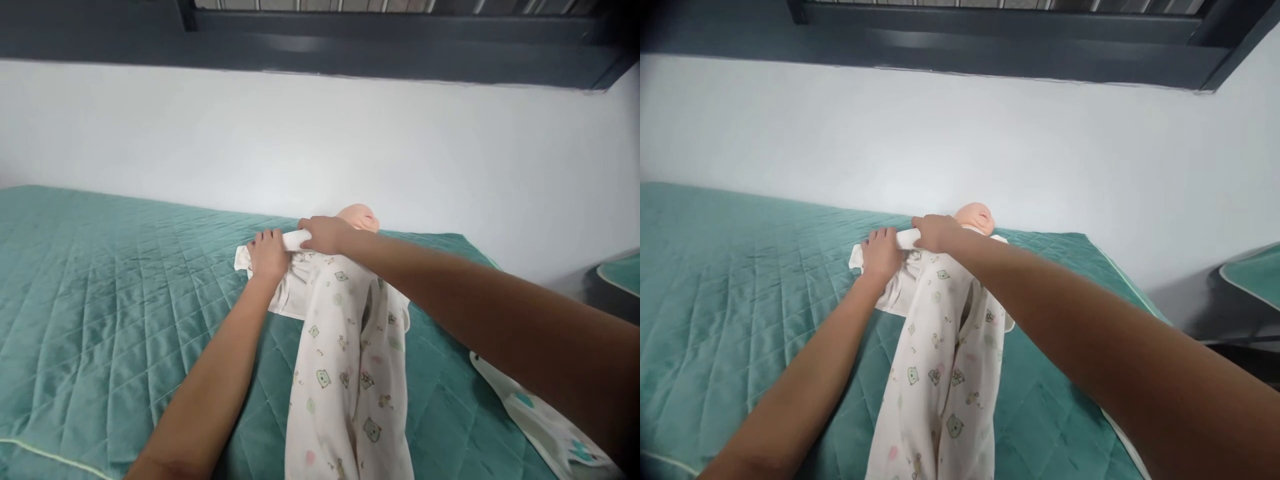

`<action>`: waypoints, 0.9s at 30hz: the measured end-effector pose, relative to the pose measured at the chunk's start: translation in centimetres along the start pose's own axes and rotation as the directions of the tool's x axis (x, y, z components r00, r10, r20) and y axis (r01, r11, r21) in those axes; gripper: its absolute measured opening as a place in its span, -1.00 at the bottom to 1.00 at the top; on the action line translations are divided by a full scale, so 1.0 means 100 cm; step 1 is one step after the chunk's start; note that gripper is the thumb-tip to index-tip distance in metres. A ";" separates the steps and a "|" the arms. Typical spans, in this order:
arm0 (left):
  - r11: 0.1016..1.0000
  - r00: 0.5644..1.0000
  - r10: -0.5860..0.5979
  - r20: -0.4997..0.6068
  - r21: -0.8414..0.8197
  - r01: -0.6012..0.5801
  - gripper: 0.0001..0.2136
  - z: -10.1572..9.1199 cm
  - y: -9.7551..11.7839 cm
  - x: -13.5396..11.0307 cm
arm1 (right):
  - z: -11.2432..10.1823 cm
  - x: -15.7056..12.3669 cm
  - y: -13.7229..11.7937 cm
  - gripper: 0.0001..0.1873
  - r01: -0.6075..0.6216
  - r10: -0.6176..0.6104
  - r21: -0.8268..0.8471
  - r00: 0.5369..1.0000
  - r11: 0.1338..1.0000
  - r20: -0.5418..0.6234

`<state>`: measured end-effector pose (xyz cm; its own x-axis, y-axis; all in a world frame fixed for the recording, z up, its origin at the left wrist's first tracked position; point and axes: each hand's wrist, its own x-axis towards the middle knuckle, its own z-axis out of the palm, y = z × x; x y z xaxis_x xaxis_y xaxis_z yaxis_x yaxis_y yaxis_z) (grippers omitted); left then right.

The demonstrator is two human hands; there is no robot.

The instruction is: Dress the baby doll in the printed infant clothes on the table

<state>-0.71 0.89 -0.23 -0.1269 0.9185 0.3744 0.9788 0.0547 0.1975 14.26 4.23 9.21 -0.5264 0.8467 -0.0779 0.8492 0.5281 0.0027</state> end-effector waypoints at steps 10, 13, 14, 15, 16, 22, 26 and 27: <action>0.951 0.950 0.307 -0.048 0.036 -0.306 -0.62 -0.002 0.017 -0.006 | 0.010 -0.063 -0.002 -0.51 -0.066 0.190 0.366 0.930 0.928 -0.315; 0.948 0.947 0.317 -0.045 0.054 -0.314 -0.62 0.000 0.019 -0.004 | 0.027 -0.091 0.020 -0.58 -0.150 0.475 0.620 0.784 0.770 -0.400; 0.948 0.949 0.313 -0.037 0.069 -0.310 -0.63 0.001 0.020 -0.003 | 0.035 -0.097 0.029 -0.59 -0.162 0.567 0.698 0.721 0.698 -0.399; 0.950 0.952 0.304 -0.027 0.086 -0.300 -0.65 0.002 0.020 -0.002 | 0.043 -0.101 0.039 -0.59 -0.166 0.644 0.761 0.660 0.627 -0.387; 0.952 0.957 0.290 -0.015 0.106 -0.287 -0.67 0.003 0.020 -0.001 | 0.052 -0.103 0.049 -0.59 -0.172 0.702 0.803 0.610 0.571 -0.368; 0.953 0.974 0.226 0.007 0.207 -0.223 -0.70 0.008 0.020 0.004 | 0.084 -0.106 0.083 -0.52 -0.307 0.718 0.704 0.563 0.641 -0.409; 0.955 0.986 0.168 0.021 0.243 -0.168 -0.70 0.009 0.015 0.009 | 0.086 -0.107 0.086 -0.54 -0.391 0.714 0.627 0.562 0.674 -0.418; 0.958 0.989 0.149 0.018 0.246 -0.149 -0.71 0.009 0.013 0.009 | 0.086 -0.107 0.086 -0.54 -0.408 0.716 0.614 0.561 0.676 -0.416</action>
<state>0.58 2.16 -0.46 0.0232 0.9235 0.3829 0.9959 0.0120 -0.0894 27.57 -0.84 1.51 0.2949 0.8799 0.3727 0.8150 -0.0279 -0.5788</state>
